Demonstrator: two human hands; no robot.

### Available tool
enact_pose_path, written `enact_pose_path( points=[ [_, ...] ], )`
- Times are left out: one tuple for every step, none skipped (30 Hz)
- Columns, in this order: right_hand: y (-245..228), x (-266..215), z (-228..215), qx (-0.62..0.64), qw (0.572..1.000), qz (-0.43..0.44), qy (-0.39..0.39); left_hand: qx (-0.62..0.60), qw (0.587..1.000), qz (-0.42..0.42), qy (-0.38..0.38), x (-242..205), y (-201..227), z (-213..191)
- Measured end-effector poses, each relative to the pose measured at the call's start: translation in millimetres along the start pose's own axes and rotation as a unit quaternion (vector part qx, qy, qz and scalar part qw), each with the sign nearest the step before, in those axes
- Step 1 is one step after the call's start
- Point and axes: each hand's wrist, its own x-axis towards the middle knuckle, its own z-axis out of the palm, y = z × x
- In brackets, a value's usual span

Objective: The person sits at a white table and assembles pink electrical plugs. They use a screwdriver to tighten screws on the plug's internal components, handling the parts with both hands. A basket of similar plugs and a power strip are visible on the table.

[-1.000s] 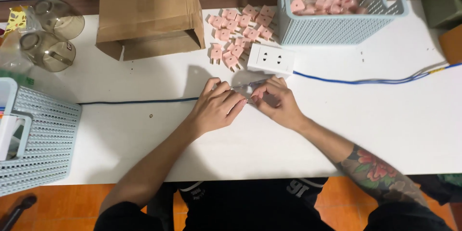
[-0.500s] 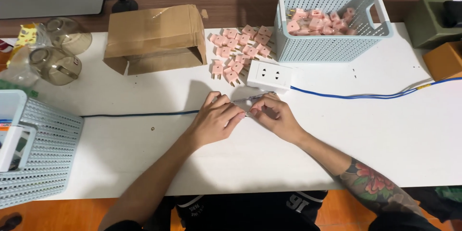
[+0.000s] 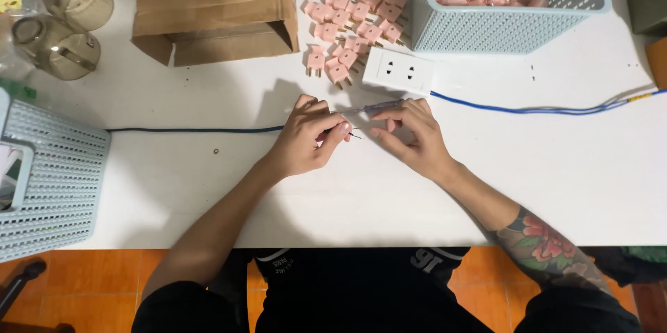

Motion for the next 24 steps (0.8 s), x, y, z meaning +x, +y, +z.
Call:
enact_pose_path(
  points=[
    [-7.2,2.7,1.1,-0.026,0.999,-0.028,0.007,0.004,1.000,0.002,-0.004,-0.3,0.0,0.5],
    [-14.0,5.7,1.9,-0.053,0.997,-0.057,0.011,0.008,1.000,0.003,-0.007,-1.2,0.4,1.7],
    [-10.7,3.2,1.5,-0.054,0.997,-0.052,0.011,0.004,1.000,0.001,-0.009,-1.5,-1.0,3.9],
    [-7.1,2.1,2.0,-0.070,0.994,-0.078,0.007,0.006,1.000,0.006,-0.010,-2.1,-2.6,4.8],
    [-4.1,1.2,2.6,-0.087,0.991,-0.104,0.004,0.008,1.000,0.010,-0.011,-2.8,-3.8,5.3],
    [-7.1,0.5,3.1,-0.086,0.991,-0.105,0.005,0.009,1.000,0.010,-0.011,-3.8,-2.8,6.1],
    [-10.9,0.2,3.4,-0.096,0.989,-0.109,0.006,0.007,1.000,0.012,-0.014,-4.6,-1.2,6.4],
    [-12.9,3.8,2.6,-0.108,0.987,-0.118,0.008,0.008,1.000,0.017,-0.015,-1.5,-1.7,5.6],
    [-13.9,5.2,3.1,-0.108,0.986,-0.124,0.010,0.012,1.000,0.021,-0.013,0.2,0.0,4.3],
    [-15.3,5.5,3.3,-0.117,0.984,-0.132,0.009,0.007,1.000,0.021,-0.015,1.1,2.3,3.7],
    [-16.6,5.7,3.7,-0.125,0.982,-0.140,0.008,0.003,1.000,0.020,-0.017,1.8,4.6,3.2],
    [-12.4,3.8,4.2,-0.126,0.981,-0.144,0.009,0.005,1.000,0.023,-0.014,1.0,4.5,4.0],
    [-8.1,1.9,4.8,-0.126,0.981,-0.148,0.009,0.002,1.000,0.022,-0.018,0.1,4.3,4.9],
    [-4.2,-0.9,5.8,-0.126,0.981,-0.149,0.011,-0.002,1.000,0.021,-0.024,-1.3,4.3,5.9],
    [-2.4,-0.5,5.7,-0.127,0.980,-0.153,0.012,0.000,0.999,0.023,-0.023,-1.0,3.2,5.4],
    [-1.1,-1.5,5.2,-0.125,0.981,-0.148,0.009,-0.005,0.999,0.021,-0.026,-2.0,3.0,6.0],
    [0.4,-2.6,4.9,-0.124,0.982,-0.144,0.005,-0.010,0.999,0.018,-0.030,-3.2,2.6,6.7],
    [-0.3,-2.0,4.3,-0.123,0.982,-0.146,0.004,-0.008,0.999,0.018,-0.028,-4.0,1.1,7.8],
    [-0.9,-1.3,3.7,-0.122,0.982,-0.145,0.005,-0.002,0.999,0.023,-0.026,-4.7,-0.4,8.9],
    [-1.6,-0.9,3.9,-0.121,0.982,-0.143,0.007,0.004,0.999,0.028,-0.026,-5.4,-2.2,9.4],
    [0.2,-0.3,4.5,-0.120,0.982,-0.144,0.007,0.006,0.999,0.028,-0.026,-4.8,-2.6,8.8],
    [1.5,-1.1,5.2,-0.115,0.984,-0.137,0.008,0.007,0.999,0.029,-0.026,-5.0,-2.5,8.6],
    [3.0,-1.9,5.8,-0.109,0.986,-0.129,0.008,0.009,0.999,0.030,-0.026,-5.1,-2.4,8.7],
    [2.5,-2.2,6.4,-0.110,0.986,-0.128,0.010,0.009,0.999,0.031,-0.028,-5.5,-2.3,8.5]
  ],
)
